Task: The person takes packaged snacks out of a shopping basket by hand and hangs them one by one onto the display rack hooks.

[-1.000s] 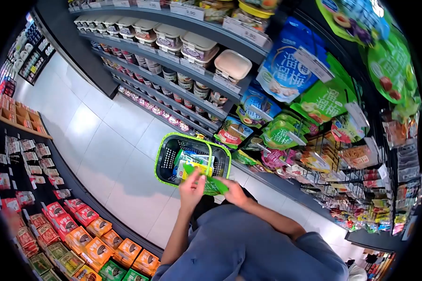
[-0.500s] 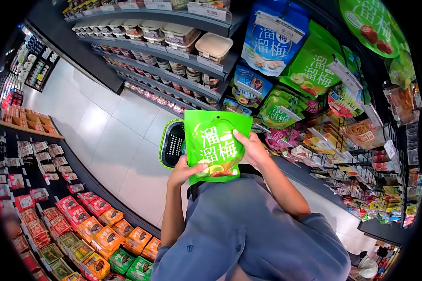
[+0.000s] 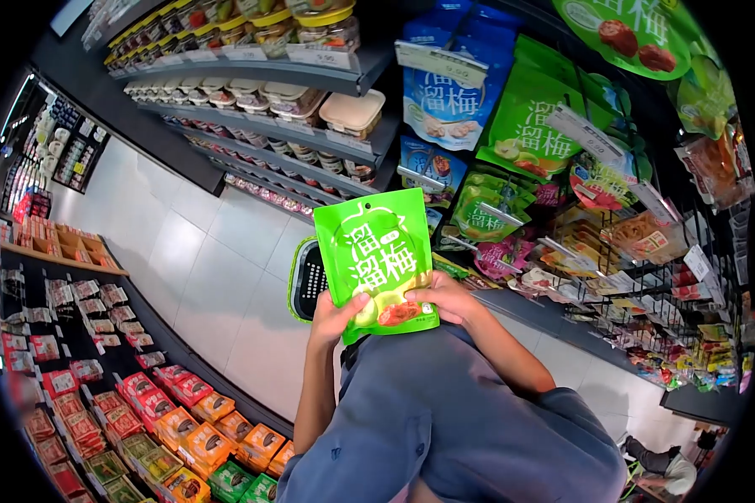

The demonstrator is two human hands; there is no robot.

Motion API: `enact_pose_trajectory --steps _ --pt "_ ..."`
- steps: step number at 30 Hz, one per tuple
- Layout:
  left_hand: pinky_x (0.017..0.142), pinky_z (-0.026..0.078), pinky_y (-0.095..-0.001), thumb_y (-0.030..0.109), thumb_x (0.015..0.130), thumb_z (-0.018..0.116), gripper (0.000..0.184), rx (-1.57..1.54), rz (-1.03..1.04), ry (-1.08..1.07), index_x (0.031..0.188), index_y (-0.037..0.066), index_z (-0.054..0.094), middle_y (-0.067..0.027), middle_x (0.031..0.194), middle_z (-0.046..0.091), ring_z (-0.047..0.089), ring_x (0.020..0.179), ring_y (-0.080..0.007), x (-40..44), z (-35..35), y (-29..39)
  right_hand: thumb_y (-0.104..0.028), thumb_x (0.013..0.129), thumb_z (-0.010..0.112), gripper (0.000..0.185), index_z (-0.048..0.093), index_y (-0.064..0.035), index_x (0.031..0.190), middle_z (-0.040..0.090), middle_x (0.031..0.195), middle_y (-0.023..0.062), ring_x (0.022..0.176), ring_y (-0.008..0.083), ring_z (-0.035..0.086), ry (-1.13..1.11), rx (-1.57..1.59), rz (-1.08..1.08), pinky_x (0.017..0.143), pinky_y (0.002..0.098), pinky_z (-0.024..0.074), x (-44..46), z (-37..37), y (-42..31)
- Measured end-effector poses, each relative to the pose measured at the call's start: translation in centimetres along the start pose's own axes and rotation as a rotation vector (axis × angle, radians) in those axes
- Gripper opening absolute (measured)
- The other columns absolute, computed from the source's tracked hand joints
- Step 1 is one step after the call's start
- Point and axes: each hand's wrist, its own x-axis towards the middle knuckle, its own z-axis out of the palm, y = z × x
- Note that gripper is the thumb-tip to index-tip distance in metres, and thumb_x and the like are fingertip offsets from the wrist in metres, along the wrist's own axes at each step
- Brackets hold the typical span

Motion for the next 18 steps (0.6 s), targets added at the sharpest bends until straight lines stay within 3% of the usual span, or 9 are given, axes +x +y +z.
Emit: enact_pose_trajectory --steps 7,18 --pt "0.085 0.050 -0.0300 0.008 0.084 0.070 0.040 -0.034 -0.065 -0.032 0.120 -0.003 0.058 -0.0102 0.112 0.065 0.062 0.098 -0.0159 0.9 2.5 1.0 -0.004 0.081 0.074 0.035 0.064 0.0025 0.114 0.068 0.110 0.0109 0.096 0.0158 0.065 0.086 -0.109 -0.082 0.087 0.0308 0.0517 -1.4 -1.2 -1.3" --pt "0.087 0.051 -0.0311 0.008 0.082 0.073 0.043 -0.091 -0.129 -0.090 0.121 -0.002 0.057 -0.0103 0.113 0.065 0.063 0.100 -0.0167 2.5 5.2 1.2 -0.006 0.080 0.075 0.036 0.064 0.0010 0.114 0.068 0.108 0.0088 0.095 0.0147 0.065 0.128 -0.103 -0.180 0.086 0.0293 0.0509 -3.0 -3.2 -1.7"
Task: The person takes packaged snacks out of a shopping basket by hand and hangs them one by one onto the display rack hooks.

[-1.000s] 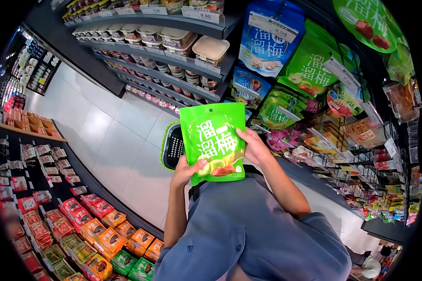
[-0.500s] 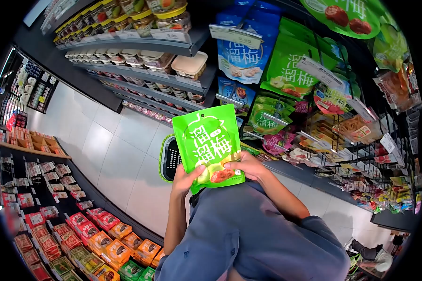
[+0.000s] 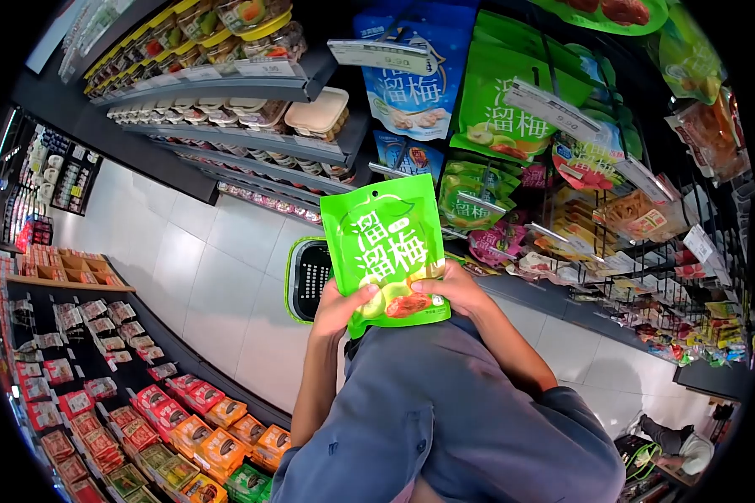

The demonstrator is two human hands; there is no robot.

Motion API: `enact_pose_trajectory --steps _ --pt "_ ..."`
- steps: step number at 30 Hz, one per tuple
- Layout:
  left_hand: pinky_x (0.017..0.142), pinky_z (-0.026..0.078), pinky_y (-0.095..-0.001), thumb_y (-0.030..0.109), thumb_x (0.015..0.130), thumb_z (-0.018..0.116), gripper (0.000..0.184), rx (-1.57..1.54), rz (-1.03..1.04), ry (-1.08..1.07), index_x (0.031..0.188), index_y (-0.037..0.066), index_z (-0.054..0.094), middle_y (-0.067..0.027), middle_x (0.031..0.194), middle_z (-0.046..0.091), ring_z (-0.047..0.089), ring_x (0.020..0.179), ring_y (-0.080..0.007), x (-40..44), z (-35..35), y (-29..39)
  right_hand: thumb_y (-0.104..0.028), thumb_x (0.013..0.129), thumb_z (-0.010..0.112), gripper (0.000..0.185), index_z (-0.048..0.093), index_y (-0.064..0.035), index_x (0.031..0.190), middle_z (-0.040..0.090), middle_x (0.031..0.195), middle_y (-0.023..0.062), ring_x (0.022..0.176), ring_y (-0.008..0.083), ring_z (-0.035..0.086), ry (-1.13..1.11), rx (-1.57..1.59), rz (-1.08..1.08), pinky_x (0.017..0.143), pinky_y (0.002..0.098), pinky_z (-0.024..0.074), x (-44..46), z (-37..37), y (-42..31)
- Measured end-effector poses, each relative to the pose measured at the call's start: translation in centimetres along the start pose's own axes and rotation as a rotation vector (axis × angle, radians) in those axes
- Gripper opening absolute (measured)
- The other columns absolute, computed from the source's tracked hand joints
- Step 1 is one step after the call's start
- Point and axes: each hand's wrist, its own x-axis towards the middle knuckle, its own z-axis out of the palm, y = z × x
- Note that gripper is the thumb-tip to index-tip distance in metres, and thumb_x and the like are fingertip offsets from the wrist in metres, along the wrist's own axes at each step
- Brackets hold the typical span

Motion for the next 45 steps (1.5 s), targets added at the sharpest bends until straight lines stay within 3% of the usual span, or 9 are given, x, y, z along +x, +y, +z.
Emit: enact_pose_trajectory --steps 16,19,21,26,28,30,32,38,45 --pt "0.081 0.051 -0.0263 0.013 0.087 0.071 0.036 0.142 -0.027 -0.129 0.118 -0.001 0.060 -0.0075 0.110 0.067 0.063 0.094 -0.0122 1.4 3.1 -1.1 -0.003 0.079 0.075 0.039 0.062 0.0010 0.115 0.068 0.107 0.0092 0.093 0.0159 0.066 0.177 0.043 -0.138 0.084 0.0305 0.0526 -2.2 -1.8 -1.7" --pt "0.083 0.051 -0.0276 0.011 0.087 0.069 0.041 0.168 -0.059 -0.164 0.123 -0.002 0.056 -0.0086 0.113 0.065 0.062 0.098 -0.0139 1.4 3.4 -1.2 -0.004 0.080 0.074 0.037 0.062 0.0022 0.115 0.068 0.107 0.0107 0.091 0.0162 0.066 0.204 0.048 -0.149 0.082 0.0303 0.0534 -2.6 -2.4 -1.5" --pt "0.083 0.051 -0.0276 0.011 0.087 0.070 0.040 0.159 -0.065 -0.170 0.122 -0.002 0.057 -0.0086 0.112 0.065 0.062 0.097 -0.0138 1.4 3.9 -1.3 -0.005 0.082 0.072 0.033 0.062 0.0035 0.113 0.068 0.105 0.0120 0.089 0.0166 0.067 0.240 0.224 -0.120 0.079 0.0300 0.0546 -2.8 -2.6 -1.5" --pt "0.080 0.050 -0.0249 0.012 0.086 0.072 0.038 0.111 -0.077 -0.194 0.120 -0.001 0.059 -0.0064 0.109 0.066 0.062 0.093 -0.0108 1.9 5.0 -0.7 -0.006 0.084 0.070 0.029 0.063 0.0039 0.110 0.069 0.102 0.0116 0.086 0.0163 0.067 0.255 0.173 -0.177 0.077 0.0297 0.0552 -3.2 -3.4 -1.4" --pt "0.082 0.050 -0.0257 0.010 0.086 0.071 0.039 0.248 -0.064 -0.247 0.121 -0.001 0.057 -0.0067 0.111 0.065 0.061 0.096 -0.0109 2.8 4.8 0.1 -0.006 0.085 0.070 0.028 0.064 0.0038 0.110 0.069 0.101 0.0110 0.085 0.0160 0.067 0.271 0.177 -0.198 0.077 0.0296 0.0551 -3.4 -3.8 -1.5" --pt "0.088 0.048 -0.0270 0.007 0.086 0.069 0.040 0.195 0.026 -0.236 0.123 -0.001 0.055 -0.0054 0.113 0.065 0.060 0.097 -0.0108 4.0 5.6 0.8 -0.006 0.085 0.071 0.027 0.064 0.0036 0.109 0.069 0.101 0.0103 0.084 0.0155 0.066 0.290 0.154 -0.278 0.076 0.0297 0.0549 -3.4 -4.4 -1.4" --pt "0.088 0.048 -0.0266 0.005 0.088 0.067 0.036 0.175 0.111 -0.114 0.121 0.000 0.055 -0.0058 0.111 0.065 0.061 0.096 -0.0115 5.2 7.7 2.5 -0.005 0.085 0.071 0.027 0.064 0.0032 0.109 0.069 0.101 0.0101 0.084 0.0153 0.066 0.312 0.139 -0.306 0.075 0.0297 0.0546 -3.6 -4.7 -1.9" --pt "0.086 0.048 -0.0260 0.003 0.089 0.064 0.027 0.218 0.283 -0.096 0.115 -0.001 0.055 -0.0074 0.108 0.066 0.062 0.096 -0.0122 9.3 11.9 6.6 -0.007 0.086 0.070 0.027 0.063 0.0025 0.110 0.068 0.102 0.0091 0.086 0.0145 0.065 0.324 0.130 -0.368 0.076 0.0291 0.0532 -4.4 -4.8 -3.6" --pt "0.075 0.052 -0.0268 0.005 0.076 0.079 0.045 0.268 0.438 -0.003 0.107 -0.003 0.048 -0.0112 0.097 0.065 0.064 0.085 -0.0135 12.6 17.6 9.1 -0.016 0.090 0.068 0.028 0.063 0.0022 0.111 0.067 0.102 0.0062 0.089 0.0119 0.060 0.363 -0.006 -0.466 0.080 0.0286 0.0487 -4.3 -5.7 -6.3"
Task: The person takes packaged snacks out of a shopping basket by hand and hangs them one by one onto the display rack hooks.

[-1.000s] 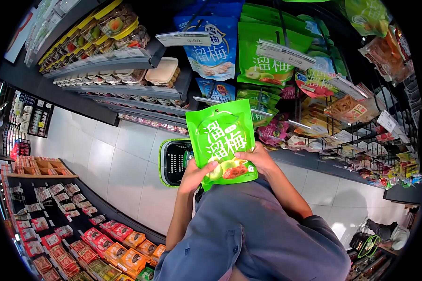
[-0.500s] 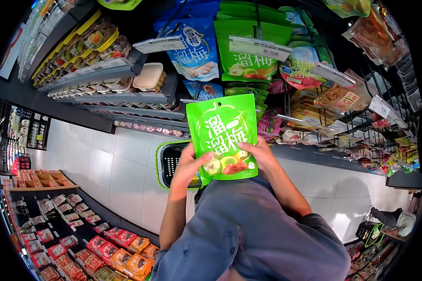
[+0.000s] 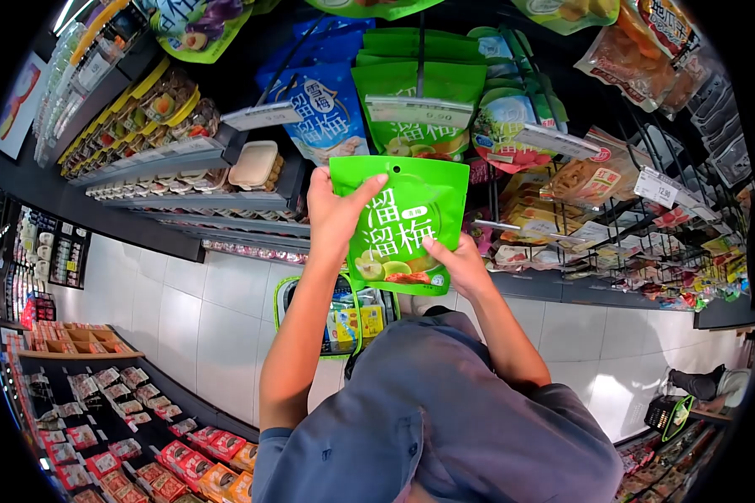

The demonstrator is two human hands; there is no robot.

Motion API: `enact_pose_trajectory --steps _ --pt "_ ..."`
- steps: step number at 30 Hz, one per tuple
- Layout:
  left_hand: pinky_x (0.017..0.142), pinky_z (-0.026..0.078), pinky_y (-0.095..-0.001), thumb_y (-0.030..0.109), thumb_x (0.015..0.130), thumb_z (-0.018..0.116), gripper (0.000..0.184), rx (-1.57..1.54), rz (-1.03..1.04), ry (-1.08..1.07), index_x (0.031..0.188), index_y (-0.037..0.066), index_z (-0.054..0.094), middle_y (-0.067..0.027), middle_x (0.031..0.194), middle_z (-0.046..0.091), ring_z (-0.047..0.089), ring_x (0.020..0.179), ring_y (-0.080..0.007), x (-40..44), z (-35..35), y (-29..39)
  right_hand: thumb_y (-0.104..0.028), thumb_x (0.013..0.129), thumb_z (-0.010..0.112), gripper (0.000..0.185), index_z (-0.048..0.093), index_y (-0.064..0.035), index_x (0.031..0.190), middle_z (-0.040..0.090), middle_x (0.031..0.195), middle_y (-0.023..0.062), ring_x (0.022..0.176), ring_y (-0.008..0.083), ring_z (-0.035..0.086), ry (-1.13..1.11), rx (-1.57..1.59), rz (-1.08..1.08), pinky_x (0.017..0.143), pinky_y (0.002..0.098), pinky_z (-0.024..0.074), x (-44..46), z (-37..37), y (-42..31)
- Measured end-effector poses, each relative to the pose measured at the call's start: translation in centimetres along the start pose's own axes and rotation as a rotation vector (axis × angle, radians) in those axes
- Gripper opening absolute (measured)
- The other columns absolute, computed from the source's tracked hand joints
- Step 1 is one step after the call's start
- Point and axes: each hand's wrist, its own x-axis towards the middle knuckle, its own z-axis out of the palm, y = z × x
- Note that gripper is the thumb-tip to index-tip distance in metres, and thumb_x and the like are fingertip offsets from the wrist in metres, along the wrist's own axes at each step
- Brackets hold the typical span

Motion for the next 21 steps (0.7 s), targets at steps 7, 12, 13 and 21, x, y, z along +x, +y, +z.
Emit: enact_pose_trajectory --steps 7,12,13,21 --pt "0.073 0.053 -0.0306 0.018 0.064 0.091 0.055 0.201 0.177 0.074 0.095 -0.007 0.052 -0.0170 0.093 0.067 0.064 0.081 -0.0181 3.2 3.1 2.1 -0.027 0.094 0.064 0.031 0.065 0.0017 0.107 0.067 0.095 0.0030 0.084 0.0091 0.056 0.089 -0.112 -0.125 0.075 0.0272 0.0456 2.6 -0.6 -2.7" --pt "0.071 0.052 -0.0307 0.023 0.059 0.092 0.063 0.245 0.308 0.104 0.097 -0.007 0.052 -0.0160 0.091 0.067 0.063 0.078 -0.0177 4.7 4.0 2.6 -0.028 0.094 0.064 0.032 0.066 0.0021 0.105 0.067 0.094 0.0033 0.083 0.0085 0.056 0.102 -0.144 -0.194 0.074 0.0270 0.0458 4.3 -0.7 -4.8" --pt "0.070 0.051 -0.0301 0.022 0.060 0.092 0.061 0.235 0.339 0.093 0.096 -0.006 0.052 -0.0155 0.091 0.067 0.063 0.078 -0.0172 4.8 4.2 2.5 -0.028 0.094 0.064 0.032 0.066 0.0021 0.104 0.067 0.094 0.0032 0.082 0.0085 0.056 0.098 -0.132 -0.210 0.074 0.0269 0.0459 4.5 -0.7 -5.0" --pt "0.069 0.050 -0.0284 0.014 0.064 0.090 0.052 0.142 0.395 0.090 0.095 -0.002 0.050 -0.0112 0.088 0.066 0.061 0.077 -0.0139 3.9 5.1 2.6 -0.031 0.094 0.064 0.034 0.066 0.0019 0.102 0.066 0.090 0.0022 0.081 0.0080 0.055 0.104 -0.240 -0.305 0.073 0.0266 0.0456 4.7 -1.5 -4.2"
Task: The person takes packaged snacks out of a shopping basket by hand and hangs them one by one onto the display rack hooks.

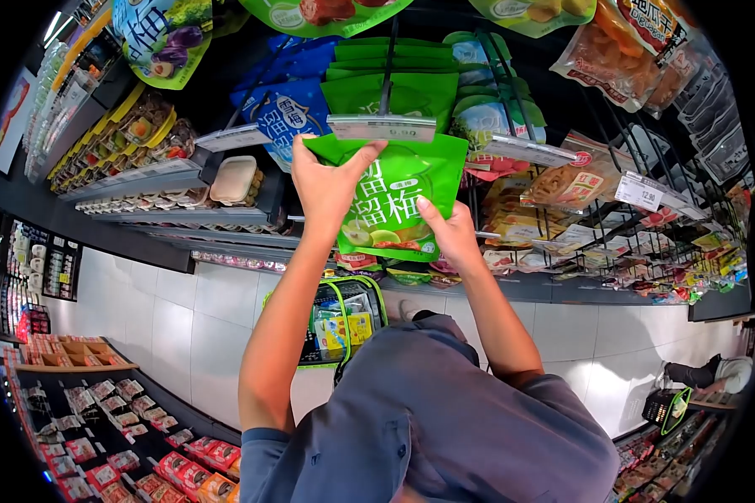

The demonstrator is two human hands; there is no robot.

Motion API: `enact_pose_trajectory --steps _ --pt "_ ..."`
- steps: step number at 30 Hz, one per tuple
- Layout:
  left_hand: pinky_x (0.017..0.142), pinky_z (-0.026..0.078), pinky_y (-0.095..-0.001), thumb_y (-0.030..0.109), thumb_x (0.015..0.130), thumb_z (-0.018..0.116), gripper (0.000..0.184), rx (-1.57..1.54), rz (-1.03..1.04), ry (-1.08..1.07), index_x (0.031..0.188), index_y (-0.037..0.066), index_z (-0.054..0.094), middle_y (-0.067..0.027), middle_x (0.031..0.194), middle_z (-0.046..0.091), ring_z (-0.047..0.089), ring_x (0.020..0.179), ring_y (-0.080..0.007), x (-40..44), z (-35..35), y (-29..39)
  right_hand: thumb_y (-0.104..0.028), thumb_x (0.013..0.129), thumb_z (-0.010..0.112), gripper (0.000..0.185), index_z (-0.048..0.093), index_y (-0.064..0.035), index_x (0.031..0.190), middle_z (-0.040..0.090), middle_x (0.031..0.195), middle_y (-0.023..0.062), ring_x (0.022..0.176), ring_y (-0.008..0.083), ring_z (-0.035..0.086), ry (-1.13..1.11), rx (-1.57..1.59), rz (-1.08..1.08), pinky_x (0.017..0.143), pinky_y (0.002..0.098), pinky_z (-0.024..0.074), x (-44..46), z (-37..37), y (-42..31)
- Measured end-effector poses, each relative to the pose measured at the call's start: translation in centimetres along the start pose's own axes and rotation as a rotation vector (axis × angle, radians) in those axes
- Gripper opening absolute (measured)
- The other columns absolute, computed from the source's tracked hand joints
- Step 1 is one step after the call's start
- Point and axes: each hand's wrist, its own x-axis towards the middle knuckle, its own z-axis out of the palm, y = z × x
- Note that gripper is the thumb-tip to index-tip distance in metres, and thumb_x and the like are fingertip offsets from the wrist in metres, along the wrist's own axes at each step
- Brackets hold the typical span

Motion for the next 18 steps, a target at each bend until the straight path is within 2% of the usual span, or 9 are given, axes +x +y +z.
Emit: enact_pose_trajectory --steps 2,4,6,10,18 --pt "0.069 0.050 -0.0283 0.013 0.065 0.090 0.053 -0.038 0.007 0.001 0.095 -0.002 0.050 -0.0111 0.089 0.066 0.061 0.076 -0.0136 0.1 0.0 -0.2 -0.028 0.094 0.064 0.032 0.066 0.0025 0.104 0.067 0.095 0.0036 0.084 0.0090 0.057 -0.019 -0.004 -0.002 0.076 0.0271 0.0466 0.2 -0.1 -0.1" --pt "0.068 0.050 -0.0283 0.012 0.065 0.090 0.052 0.102 -0.003 0.021 0.094 -0.001 0.048 -0.0100 0.089 0.065 0.060 0.075 -0.0131 0.5 -0.2 -0.6 -0.024 0.094 0.064 0.030 0.065 0.0031 0.106 0.068 0.099 0.0050 0.087 0.0099 0.059 -0.038 -0.010 -0.007 0.079 0.0275 0.0477 0.4 -0.1 -0.3" --pt "0.068 0.050 -0.0279 0.011 0.065 0.089 0.052 0.090 0.004 0.021 0.093 0.000 0.046 -0.0092 0.088 0.064 0.059 0.075 -0.0126 0.5 -0.2 -1.1 -0.029 0.094 0.064 0.032 0.066 0.0020 0.102 0.065 0.088 0.0012 0.079 0.0077 0.053 0.004 -0.002 -0.070 0.071 0.0267 0.0456 0.5 0.3 -0.3" --pt "0.067 0.049 -0.0261 0.007 0.067 0.088 0.051 -0.049 -0.005 0.004 0.091 0.003 0.043 -0.0074 0.086 0.062 0.058 0.076 -0.0110 0.0 0.0 -1.1 -0.027 0.094 0.064 0.030 0.066 0.0016 0.101 0.065 0.088 0.0013 0.078 0.0076 0.053 0.006 -0.063 -0.058 0.071 0.0269 0.0459 0.6 -0.3 0.2" --pt "0.069 0.049 -0.0256 0.003 0.068 0.086 0.052 -0.107 0.023 0.024 0.093 0.003 0.040 -0.0069 0.090 0.061 0.058 0.080 -0.0110 0.2 0.0 -1.7 -0.028 0.094 0.064 0.031 0.067 0.0020 0.099 0.065 0.083 0.0012 0.075 0.0079 0.053 0.006 -0.103 -0.139 0.068 0.0266 0.0455 0.7 -0.3 -0.6"
